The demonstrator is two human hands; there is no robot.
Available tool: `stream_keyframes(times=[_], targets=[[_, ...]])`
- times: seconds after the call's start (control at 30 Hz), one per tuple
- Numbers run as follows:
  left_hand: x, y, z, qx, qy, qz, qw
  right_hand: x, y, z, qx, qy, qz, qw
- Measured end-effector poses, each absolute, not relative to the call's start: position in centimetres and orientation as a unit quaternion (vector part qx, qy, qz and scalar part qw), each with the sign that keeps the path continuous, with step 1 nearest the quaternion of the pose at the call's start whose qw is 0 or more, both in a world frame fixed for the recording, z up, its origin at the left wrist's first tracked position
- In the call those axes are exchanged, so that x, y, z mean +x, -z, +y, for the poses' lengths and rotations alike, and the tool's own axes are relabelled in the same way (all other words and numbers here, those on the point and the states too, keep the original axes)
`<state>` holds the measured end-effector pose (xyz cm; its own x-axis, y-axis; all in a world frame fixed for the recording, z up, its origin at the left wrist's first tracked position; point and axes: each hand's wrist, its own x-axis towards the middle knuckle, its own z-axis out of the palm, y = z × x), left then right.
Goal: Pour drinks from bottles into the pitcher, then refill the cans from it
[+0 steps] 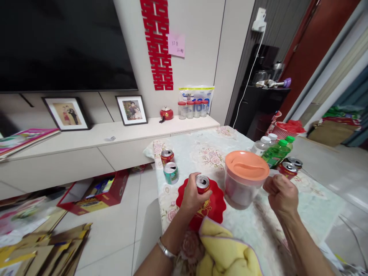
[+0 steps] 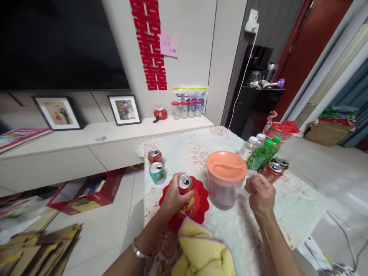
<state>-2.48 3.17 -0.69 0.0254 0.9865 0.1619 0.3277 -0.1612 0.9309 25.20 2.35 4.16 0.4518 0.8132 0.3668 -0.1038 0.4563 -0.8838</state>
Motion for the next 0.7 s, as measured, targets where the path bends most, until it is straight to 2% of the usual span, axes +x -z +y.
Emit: stream_keyframes(times=[0.4,0.7], targets=[[-2.2,1.1,3.4,0.621,-0.449,0.539,0.35,26.1,-8.2,1.0,-0.503,-0.324,-0.503,0.624],[-1.0,1.3,2.9,0.606,-0.451,0.588,0.291,25.5,-10.1,1.1,-0.564,-0.325,-0.549,0.524]])
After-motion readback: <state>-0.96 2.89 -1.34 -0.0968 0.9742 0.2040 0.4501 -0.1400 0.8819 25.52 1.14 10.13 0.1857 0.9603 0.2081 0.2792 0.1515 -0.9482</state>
